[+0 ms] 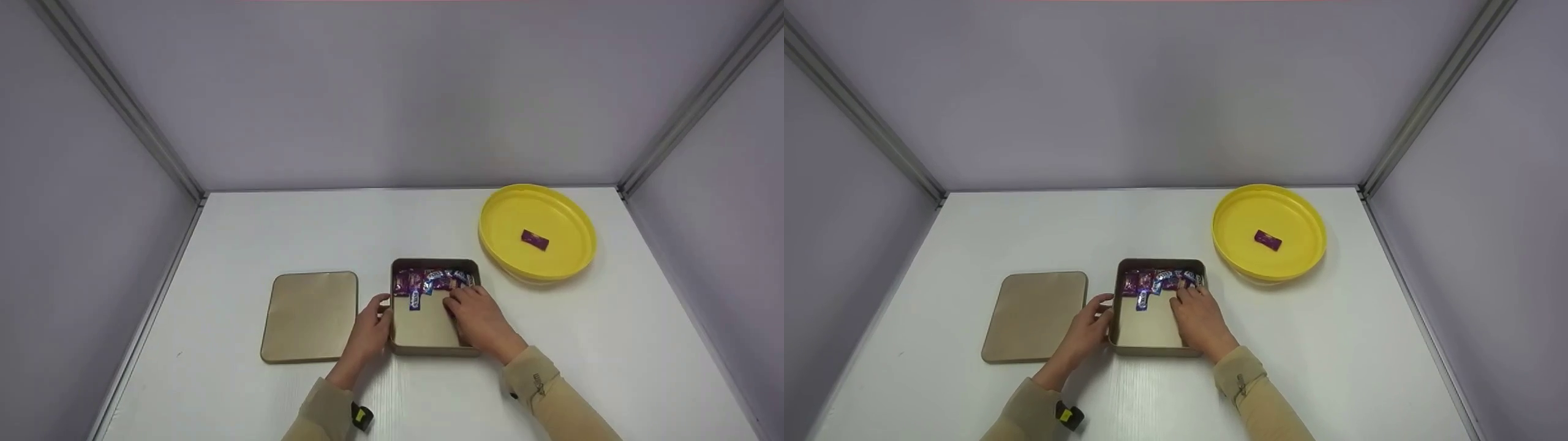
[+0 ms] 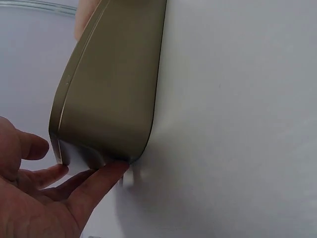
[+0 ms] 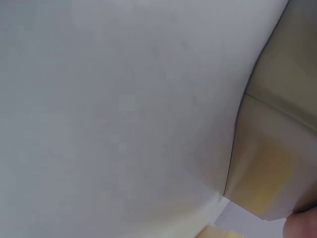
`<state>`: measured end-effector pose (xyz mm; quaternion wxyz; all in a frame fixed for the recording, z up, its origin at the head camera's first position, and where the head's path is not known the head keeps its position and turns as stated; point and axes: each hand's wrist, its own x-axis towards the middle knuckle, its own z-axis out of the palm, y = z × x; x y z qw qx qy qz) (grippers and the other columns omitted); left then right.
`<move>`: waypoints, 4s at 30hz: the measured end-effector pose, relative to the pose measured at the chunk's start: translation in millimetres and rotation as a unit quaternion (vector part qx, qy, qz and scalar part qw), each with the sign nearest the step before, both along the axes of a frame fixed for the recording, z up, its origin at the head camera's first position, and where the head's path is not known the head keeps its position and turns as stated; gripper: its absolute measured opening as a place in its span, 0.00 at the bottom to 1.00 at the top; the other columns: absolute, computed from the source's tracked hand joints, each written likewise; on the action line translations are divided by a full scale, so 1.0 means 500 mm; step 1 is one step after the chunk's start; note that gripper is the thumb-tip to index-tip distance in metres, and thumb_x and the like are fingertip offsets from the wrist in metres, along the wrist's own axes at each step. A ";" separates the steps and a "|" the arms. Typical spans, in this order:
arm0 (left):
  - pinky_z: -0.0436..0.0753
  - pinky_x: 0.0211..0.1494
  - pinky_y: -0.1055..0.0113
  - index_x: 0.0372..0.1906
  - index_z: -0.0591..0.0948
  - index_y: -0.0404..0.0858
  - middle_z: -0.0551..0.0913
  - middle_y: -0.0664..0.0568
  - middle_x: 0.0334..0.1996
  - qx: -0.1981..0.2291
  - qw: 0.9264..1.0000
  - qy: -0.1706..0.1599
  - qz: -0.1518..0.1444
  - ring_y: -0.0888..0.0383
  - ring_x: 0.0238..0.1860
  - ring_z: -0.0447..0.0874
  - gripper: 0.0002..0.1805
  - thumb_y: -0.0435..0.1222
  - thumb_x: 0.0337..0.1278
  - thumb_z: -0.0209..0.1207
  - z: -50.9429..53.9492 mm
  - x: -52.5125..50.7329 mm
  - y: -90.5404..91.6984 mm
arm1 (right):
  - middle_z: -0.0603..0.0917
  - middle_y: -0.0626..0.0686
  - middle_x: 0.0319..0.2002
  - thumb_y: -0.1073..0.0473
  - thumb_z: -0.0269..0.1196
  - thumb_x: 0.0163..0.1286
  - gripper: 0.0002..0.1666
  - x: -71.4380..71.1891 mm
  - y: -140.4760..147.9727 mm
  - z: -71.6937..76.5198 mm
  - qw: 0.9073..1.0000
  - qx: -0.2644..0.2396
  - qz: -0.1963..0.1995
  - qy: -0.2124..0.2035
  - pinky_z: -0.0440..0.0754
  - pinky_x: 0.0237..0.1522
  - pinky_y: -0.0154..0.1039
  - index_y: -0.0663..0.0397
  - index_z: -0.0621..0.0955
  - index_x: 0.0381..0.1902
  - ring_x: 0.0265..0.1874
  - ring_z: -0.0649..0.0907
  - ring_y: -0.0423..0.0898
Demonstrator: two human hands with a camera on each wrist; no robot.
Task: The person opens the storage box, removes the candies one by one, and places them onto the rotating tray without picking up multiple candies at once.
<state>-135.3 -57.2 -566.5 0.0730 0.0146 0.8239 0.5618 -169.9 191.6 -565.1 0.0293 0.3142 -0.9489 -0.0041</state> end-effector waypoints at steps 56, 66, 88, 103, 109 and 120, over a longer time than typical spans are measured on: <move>0.84 0.42 0.62 0.68 0.70 0.36 0.80 0.42 0.51 0.020 0.999 -0.042 0.004 0.53 0.45 0.81 0.23 0.35 0.72 0.52 -0.003 -0.009 0.008 | 0.77 0.42 0.40 0.65 0.72 0.56 0.13 -0.005 0.025 0.031 0.954 -0.275 -0.050 -0.112 0.82 0.39 0.38 0.48 0.82 0.37 0.36 0.78 0.39; 0.84 0.40 0.61 0.68 0.71 0.36 0.80 0.41 0.50 0.018 0.999 -0.036 0.006 0.53 0.43 0.81 0.22 0.35 0.72 0.52 -0.002 -0.006 0.009 | 0.77 0.44 0.40 0.69 0.71 0.57 0.14 -0.016 0.043 0.056 0.928 -0.349 -0.052 -0.121 0.82 0.41 0.40 0.49 0.80 0.37 0.38 0.78 0.41; 0.84 0.42 0.61 0.69 0.70 0.37 0.79 0.42 0.52 0.030 0.999 -0.046 0.001 0.52 0.46 0.80 0.23 0.36 0.73 0.52 -0.002 -0.004 0.007 | 0.80 0.59 0.43 0.70 0.66 0.63 0.12 -0.092 0.162 0.106 0.889 -0.383 -0.234 -0.093 0.81 0.46 0.50 0.63 0.82 0.45 0.44 0.79 0.54; 0.85 0.41 0.61 0.68 0.71 0.36 0.79 0.42 0.51 0.047 0.997 -0.057 0.006 0.52 0.45 0.81 0.23 0.34 0.72 0.53 -0.005 -0.007 0.008 | 0.81 0.65 0.46 0.67 0.64 0.67 0.13 -0.157 0.242 0.088 0.879 -0.332 -0.303 -0.161 0.78 0.48 0.49 0.67 0.81 0.48 0.45 0.78 0.57; 0.85 0.41 0.61 0.68 0.70 0.37 0.79 0.42 0.51 0.045 0.997 -0.063 0.007 0.52 0.45 0.80 0.23 0.35 0.72 0.53 -0.006 -0.009 0.010 | 0.81 0.64 0.44 0.65 0.63 0.68 0.11 -0.167 0.248 0.078 0.884 -0.319 -0.303 -0.161 0.78 0.47 0.48 0.67 0.82 0.46 0.43 0.78 0.56; 0.84 0.44 0.60 0.67 0.71 0.36 0.80 0.42 0.50 0.017 0.999 -0.038 0.003 0.52 0.45 0.81 0.22 0.34 0.72 0.52 -0.001 -0.006 0.012 | 0.70 0.74 0.57 0.66 0.60 0.69 0.19 -0.162 0.250 0.073 0.892 -0.333 -0.281 -0.117 0.65 0.65 0.61 0.74 0.78 0.55 0.60 0.70 0.70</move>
